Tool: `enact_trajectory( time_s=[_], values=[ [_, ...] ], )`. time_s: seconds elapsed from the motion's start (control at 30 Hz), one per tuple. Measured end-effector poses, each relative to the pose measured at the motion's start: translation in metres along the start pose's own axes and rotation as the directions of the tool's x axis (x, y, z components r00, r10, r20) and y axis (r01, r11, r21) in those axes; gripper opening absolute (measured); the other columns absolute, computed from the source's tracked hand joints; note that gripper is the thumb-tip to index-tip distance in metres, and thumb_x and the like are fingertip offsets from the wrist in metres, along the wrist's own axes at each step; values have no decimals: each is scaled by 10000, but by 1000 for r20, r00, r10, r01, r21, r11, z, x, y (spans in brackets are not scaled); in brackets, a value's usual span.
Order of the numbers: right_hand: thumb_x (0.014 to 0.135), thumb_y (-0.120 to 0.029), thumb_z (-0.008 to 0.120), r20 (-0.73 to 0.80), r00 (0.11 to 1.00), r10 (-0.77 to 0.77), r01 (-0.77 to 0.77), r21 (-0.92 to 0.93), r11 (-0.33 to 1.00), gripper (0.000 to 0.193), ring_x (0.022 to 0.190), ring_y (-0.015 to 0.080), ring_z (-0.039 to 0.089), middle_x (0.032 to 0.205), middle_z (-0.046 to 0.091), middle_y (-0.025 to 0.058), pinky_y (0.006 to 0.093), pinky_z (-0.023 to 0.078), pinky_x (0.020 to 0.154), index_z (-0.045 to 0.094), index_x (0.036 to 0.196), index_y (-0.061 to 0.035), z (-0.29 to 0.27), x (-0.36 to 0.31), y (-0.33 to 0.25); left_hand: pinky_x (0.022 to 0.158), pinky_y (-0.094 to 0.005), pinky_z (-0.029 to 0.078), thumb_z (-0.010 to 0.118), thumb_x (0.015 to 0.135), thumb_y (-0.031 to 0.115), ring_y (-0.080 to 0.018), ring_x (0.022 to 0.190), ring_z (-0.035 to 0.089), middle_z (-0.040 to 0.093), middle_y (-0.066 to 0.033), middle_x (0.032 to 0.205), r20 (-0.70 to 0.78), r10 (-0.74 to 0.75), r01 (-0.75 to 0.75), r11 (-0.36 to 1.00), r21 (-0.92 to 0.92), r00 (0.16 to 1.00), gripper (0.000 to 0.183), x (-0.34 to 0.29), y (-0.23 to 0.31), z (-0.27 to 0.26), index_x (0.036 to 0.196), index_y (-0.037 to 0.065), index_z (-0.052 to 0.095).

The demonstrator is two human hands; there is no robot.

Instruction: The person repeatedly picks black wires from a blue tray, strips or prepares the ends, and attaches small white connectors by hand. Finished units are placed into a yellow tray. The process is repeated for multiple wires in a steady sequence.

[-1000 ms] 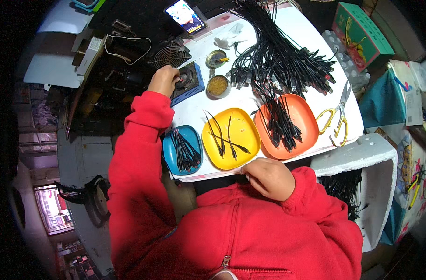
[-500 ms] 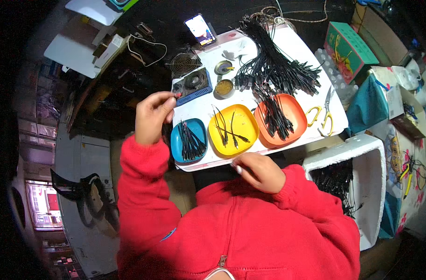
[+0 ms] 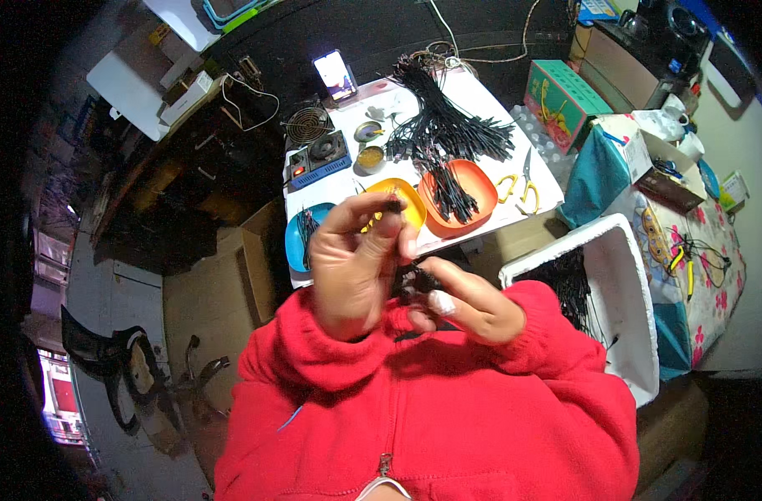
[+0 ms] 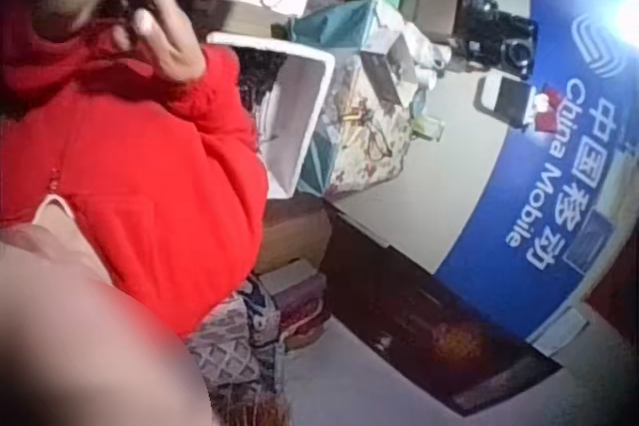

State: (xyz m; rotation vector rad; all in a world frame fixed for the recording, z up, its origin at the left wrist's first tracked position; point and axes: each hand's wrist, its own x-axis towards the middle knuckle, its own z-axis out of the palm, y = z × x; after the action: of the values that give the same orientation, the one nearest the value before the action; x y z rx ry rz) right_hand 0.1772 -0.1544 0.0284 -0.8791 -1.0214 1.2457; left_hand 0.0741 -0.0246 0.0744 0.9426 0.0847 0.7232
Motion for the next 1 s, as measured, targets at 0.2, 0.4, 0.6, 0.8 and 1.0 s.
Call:
enact_trajectory(
  time_s=[0.2,0.4,0.6,0.8,1.0],
  values=[
    [928,-213,530,-456,885,-98,-164,-501,850,234,642,82,494,780,533,18,220,383,565,541,972,17,2,-78,-59,897,-275,498,638,877,22,-170,1058,603,625,-121,1148,263,-37,54,997,-59,964,387,-11,-21,28,1246,-3,527],
    [940,-315,502,-495,803,-332,116,-416,902,354,476,32,362,671,503,23,177,258,442,498,932,39,-18,-183,-100,868,-294,507,578,881,-24,-180,1052,581,602,-121,1129,36,-213,188,921,341,976,387,-28,-6,-53,1261,-33,510],
    [972,-173,489,-836,536,118,-579,-263,772,160,598,61,475,703,510,-18,223,384,527,532,902,-36,-74,-216,-28,716,-217,469,563,884,-13,-129,890,586,626,-91,1041,-296,-215,345,788,511,931,261,-51,-5,-149,1143,-33,589],
    [892,-262,592,-898,439,-34,-898,-438,-41,292,847,368,639,908,656,211,438,484,740,584,989,13,-165,-201,98,614,-199,429,581,897,53,-68,700,536,653,-48,919,-376,-134,385,544,745,917,197,-56,-11,-208,1069,-21,641],
    [869,-249,625,-825,559,77,-809,-523,269,301,865,400,627,913,653,238,433,491,767,608,1005,18,-163,-153,89,675,-325,497,613,825,42,-249,727,638,637,-158,811,-108,383,171,-134,976,917,97,-13,-9,-249,893,-2,668]
  ],
)
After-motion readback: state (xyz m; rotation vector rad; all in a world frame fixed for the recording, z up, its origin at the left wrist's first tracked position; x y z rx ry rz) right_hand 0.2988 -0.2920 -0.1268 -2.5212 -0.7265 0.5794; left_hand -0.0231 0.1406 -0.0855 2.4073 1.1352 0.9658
